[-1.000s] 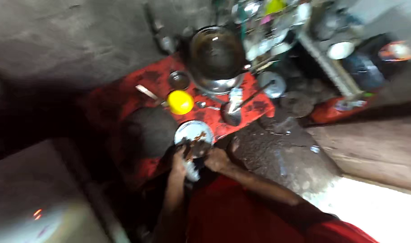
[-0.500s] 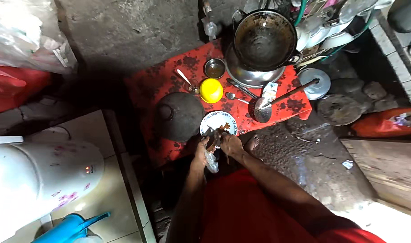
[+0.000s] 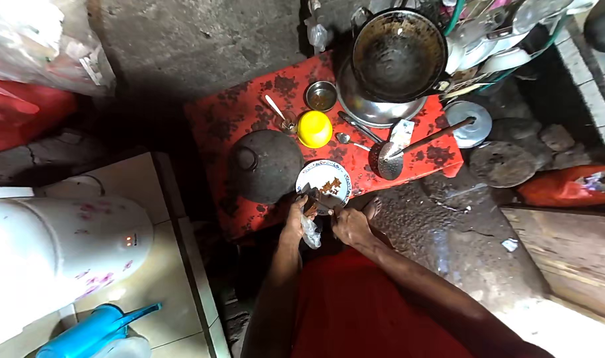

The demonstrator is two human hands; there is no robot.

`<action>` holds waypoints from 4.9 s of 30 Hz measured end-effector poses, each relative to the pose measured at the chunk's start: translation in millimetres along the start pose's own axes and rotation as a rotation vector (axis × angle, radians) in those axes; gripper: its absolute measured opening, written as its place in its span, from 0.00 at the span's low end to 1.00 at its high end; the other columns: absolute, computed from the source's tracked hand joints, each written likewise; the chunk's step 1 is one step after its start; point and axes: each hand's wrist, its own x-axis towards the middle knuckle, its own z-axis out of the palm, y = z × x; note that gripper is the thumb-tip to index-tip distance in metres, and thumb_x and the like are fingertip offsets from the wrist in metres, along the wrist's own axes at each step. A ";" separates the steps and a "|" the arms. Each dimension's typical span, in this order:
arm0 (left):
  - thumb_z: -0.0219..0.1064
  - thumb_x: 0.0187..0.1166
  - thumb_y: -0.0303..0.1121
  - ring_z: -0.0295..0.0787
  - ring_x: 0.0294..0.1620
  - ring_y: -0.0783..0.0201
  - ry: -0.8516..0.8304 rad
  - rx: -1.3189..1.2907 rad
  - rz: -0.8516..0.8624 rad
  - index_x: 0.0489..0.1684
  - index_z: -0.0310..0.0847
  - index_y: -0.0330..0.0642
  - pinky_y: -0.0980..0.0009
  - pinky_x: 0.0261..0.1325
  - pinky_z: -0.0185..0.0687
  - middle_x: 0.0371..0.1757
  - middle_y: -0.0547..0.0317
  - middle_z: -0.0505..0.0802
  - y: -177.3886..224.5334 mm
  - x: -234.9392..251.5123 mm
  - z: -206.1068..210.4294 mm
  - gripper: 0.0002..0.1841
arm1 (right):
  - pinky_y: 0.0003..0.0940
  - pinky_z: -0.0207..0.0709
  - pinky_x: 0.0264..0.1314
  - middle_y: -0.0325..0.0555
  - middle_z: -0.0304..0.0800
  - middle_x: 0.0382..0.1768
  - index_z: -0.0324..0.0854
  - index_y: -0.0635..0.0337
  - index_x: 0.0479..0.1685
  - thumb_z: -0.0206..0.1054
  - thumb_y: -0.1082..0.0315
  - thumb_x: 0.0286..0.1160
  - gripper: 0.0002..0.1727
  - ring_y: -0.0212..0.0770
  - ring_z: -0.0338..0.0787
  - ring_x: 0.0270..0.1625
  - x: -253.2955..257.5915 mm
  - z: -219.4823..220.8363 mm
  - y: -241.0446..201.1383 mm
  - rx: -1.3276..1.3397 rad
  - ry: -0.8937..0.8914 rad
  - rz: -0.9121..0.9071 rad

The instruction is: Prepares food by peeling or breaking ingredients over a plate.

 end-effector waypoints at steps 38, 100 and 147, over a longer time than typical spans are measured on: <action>0.54 0.90 0.40 0.83 0.24 0.62 0.023 0.008 -0.058 0.63 0.75 0.40 0.72 0.22 0.79 0.40 0.47 0.88 -1.3 -6.2 3.4 0.15 | 0.62 0.80 0.67 0.58 0.89 0.63 0.82 0.54 0.67 0.45 0.50 0.91 0.26 0.59 0.88 0.68 47.3 2.2 -8.0 0.001 -0.012 0.016; 0.54 0.90 0.41 0.80 0.20 0.64 0.034 -0.055 -0.052 0.61 0.77 0.40 0.74 0.19 0.75 0.35 0.48 0.87 -0.2 -10.8 -3.1 0.16 | 0.61 0.79 0.66 0.59 0.92 0.56 0.83 0.56 0.63 0.43 0.46 0.93 0.28 0.59 0.90 0.65 34.2 2.1 -0.2 -0.001 -0.025 0.000; 0.50 0.91 0.43 0.79 0.19 0.64 0.018 -0.049 -0.058 0.56 0.79 0.40 0.73 0.19 0.74 0.34 0.50 0.87 -1.1 -12.2 -21.7 0.18 | 0.61 0.79 0.67 0.58 0.91 0.58 0.83 0.56 0.64 0.45 0.48 0.91 0.27 0.59 0.89 0.66 28.5 12.8 -7.2 -0.004 -0.018 -0.065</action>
